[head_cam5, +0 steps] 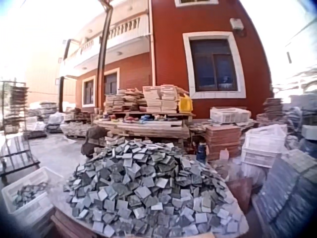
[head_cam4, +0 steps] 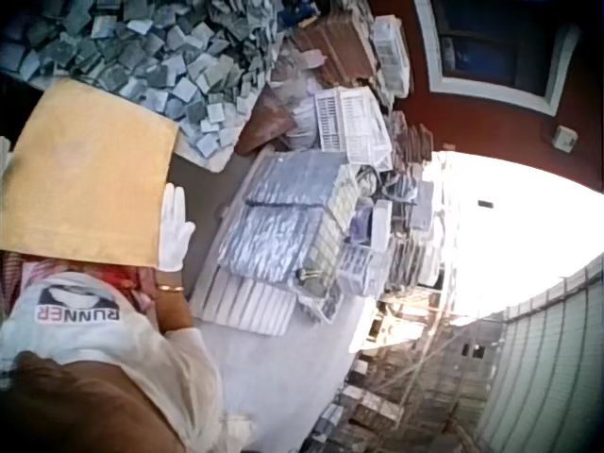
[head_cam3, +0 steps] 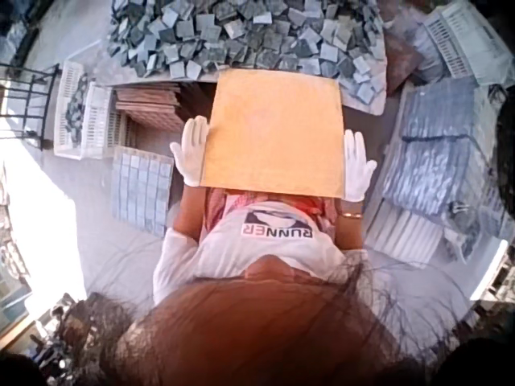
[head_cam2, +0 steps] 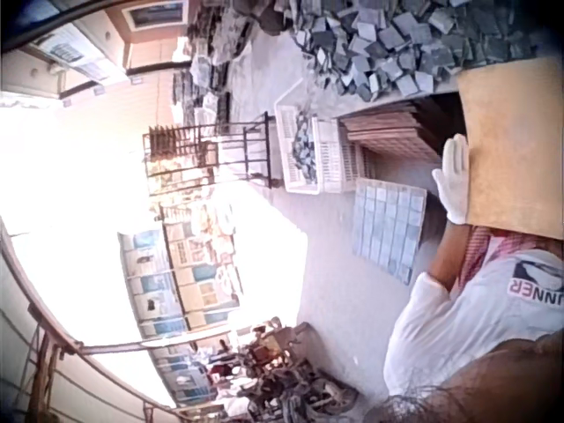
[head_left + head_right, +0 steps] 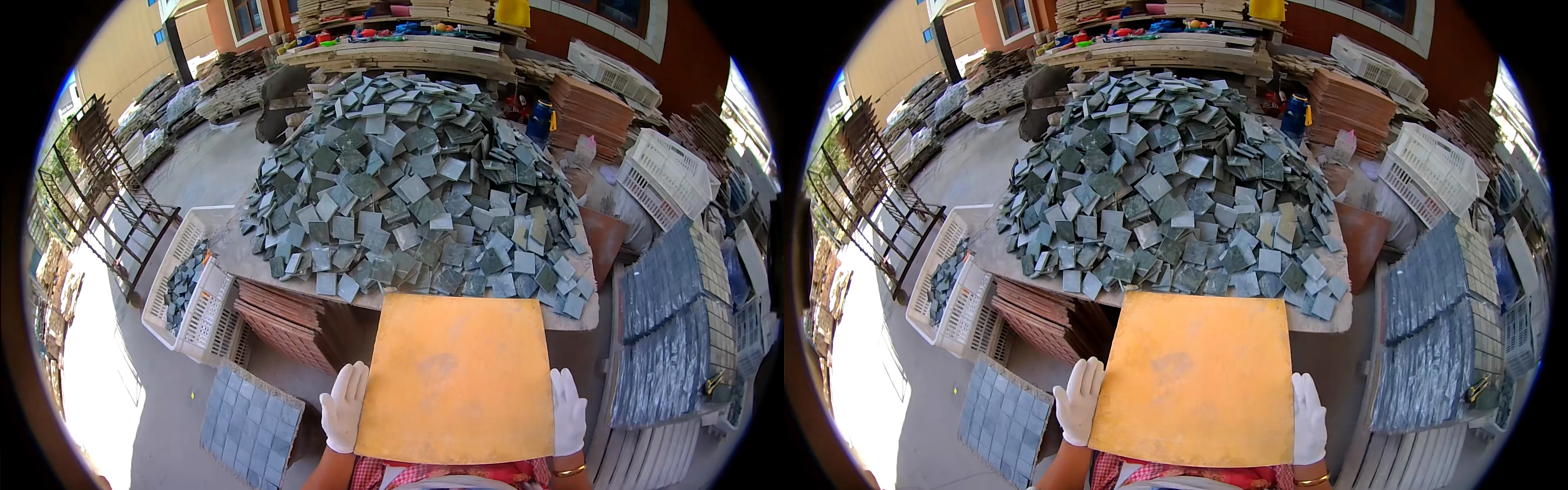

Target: The person uses a utility knife to score and separate tiles on a grid board, then flips the board to reveal the tiles. They place the board down and begin arranging small square tiles from a pile onto the grid board.

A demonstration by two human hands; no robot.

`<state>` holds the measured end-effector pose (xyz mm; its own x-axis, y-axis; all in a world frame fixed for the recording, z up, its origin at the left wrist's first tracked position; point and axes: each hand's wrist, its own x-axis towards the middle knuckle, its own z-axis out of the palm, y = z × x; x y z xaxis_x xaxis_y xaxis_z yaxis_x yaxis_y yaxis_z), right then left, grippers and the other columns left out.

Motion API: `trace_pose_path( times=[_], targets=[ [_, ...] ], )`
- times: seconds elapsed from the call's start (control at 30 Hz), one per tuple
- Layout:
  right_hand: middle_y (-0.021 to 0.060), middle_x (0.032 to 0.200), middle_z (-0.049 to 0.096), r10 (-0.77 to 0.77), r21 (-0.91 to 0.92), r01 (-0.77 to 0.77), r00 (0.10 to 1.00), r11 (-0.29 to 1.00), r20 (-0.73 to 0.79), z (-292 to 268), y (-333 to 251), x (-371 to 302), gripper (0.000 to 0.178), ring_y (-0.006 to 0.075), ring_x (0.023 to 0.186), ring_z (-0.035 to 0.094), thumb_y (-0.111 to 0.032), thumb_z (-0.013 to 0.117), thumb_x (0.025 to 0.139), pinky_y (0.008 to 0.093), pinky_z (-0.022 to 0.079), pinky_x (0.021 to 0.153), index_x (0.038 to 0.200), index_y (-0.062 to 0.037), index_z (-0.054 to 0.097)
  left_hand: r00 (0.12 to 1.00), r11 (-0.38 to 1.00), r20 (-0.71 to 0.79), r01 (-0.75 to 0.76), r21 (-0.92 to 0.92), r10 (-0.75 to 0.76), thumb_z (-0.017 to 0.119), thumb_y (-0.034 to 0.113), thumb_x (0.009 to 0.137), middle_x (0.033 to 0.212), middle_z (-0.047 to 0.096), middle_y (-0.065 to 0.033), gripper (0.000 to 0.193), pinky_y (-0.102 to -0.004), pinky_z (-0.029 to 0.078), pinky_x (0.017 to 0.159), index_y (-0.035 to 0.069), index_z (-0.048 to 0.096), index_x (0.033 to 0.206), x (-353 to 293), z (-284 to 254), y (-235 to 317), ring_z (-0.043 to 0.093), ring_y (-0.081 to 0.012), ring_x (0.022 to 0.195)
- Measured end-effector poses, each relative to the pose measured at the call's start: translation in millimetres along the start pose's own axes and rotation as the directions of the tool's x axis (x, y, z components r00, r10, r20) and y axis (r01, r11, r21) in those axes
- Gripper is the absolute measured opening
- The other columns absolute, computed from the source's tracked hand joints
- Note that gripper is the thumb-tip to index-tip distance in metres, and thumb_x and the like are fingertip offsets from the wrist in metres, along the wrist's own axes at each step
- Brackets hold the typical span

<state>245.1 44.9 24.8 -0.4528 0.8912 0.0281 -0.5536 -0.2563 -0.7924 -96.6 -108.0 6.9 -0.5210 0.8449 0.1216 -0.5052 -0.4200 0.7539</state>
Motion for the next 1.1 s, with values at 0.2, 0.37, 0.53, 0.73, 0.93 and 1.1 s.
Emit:
trace_pose_path(
  times=[0.2, 0.37, 0.53, 0.73, 0.93, 1.1],
  targets=[
    [0.0190, 0.157, 0.011, -0.488, 0.103, 0.479, 0.831, 0.872, 0.266, 48.4, -58.0, 98.3, 0.094, 0.0275, 0.144, 0.015, -0.066, 0.044, 0.088, 0.0379, 0.012, 0.117, 0.151, -0.0068, 0.008, 0.917, 0.939, 0.230, -0.284, -0.192, 0.325, 0.026, 0.058, 0.098, 0.153, 0.027, -0.0125, 0.072, -0.0411, 0.019, 0.111, 0.006, 0.025, 0.148, 93.5, 75.2, 38.9, 0.024, -0.0214, 0.140],
    [0.0123, 0.139, 0.040, -0.320, -0.635, 0.151, 0.934, 0.758, -0.160, -29.3, 13.0, 214.1, 0.060, 0.0188, 0.126, 0.039, -0.029, 0.048, 0.096, 0.0321, 0.029, 0.107, 0.144, 0.0004, 0.026, 0.997, 0.954, -0.057, -0.040, 0.297, 0.059, 0.041, 0.036, 0.100, 0.139, 0.043, -0.0043, 0.053, -0.0319, 0.030, 0.104, 0.005, 0.033, 0.143, 196.8, 23.2, -27.6, 0.038, -0.0166, 0.127],
    [0.0108, 0.127, 0.050, -0.350, -0.580, 0.260, 0.936, 0.772, -0.046, -8.9, 45.1, 223.0, 0.049, 0.0204, 0.116, 0.045, -0.014, 0.050, 0.093, 0.0313, 0.033, 0.101, 0.136, 0.0040, 0.036, 0.978, 0.832, 0.045, -0.199, 0.519, 0.206, 0.051, 0.029, 0.097, 0.117, 0.056, -0.0031, 0.039, -0.0283, 0.037, 0.094, 0.002, 0.051, 0.126, 207.1, -14.4, -69.8, 0.047, -0.0116, 0.103],
    [0.0092, 0.124, 0.053, -0.228, -0.552, 0.110, 0.962, 0.826, -0.150, -3.9, 8.0, 228.3, 0.041, 0.0201, 0.113, 0.047, -0.020, 0.052, 0.094, 0.0315, 0.036, 0.100, 0.127, 0.0036, 0.045, 0.990, 0.853, -0.127, 0.015, 0.522, 0.061, 0.057, 0.028, 0.094, 0.086, 0.055, 0.0021, 0.029, -0.0245, 0.039, 0.073, 0.000, 0.060, 0.100, 218.5, 38.6, -39.8, 0.044, -0.0068, 0.082],
    [0.0226, 0.100, 0.064, -0.377, -0.957, 0.116, 0.926, 0.267, 0.007, -25.8, -19.5, 269.7, 0.032, 0.0376, 0.093, 0.061, -0.024, 0.057, 0.091, 0.0400, 0.046, 0.081, 0.110, 0.0015, 0.057, 0.937, 0.893, -0.348, 0.162, 0.421, -0.006, 0.061, 0.027, 0.090, 0.073, 0.046, 0.0053, 0.023, -0.0257, 0.032, 0.061, 0.005, 0.060, 0.082, 255.2, 71.4, -42.0, 0.038, -0.0064, 0.069],
    [0.0231, 0.084, 0.064, -0.413, -0.980, 0.157, 0.906, 0.119, 0.095, -20.2, -49.6, 328.0, 0.028, 0.0408, 0.082, 0.060, -0.025, 0.062, 0.084, 0.0454, 0.047, 0.074, 0.097, 0.0003, 0.063, 0.964, 0.936, -0.256, 0.019, 0.352, 0.077, 0.062, 0.016, 0.087, 0.089, 0.061, -0.0010, 0.023, -0.0271, 0.042, 0.073, -0.003, 0.063, 0.101, 308.4, 84.5, -57.6, 0.053, -0.0096, 0.082]
  ],
)
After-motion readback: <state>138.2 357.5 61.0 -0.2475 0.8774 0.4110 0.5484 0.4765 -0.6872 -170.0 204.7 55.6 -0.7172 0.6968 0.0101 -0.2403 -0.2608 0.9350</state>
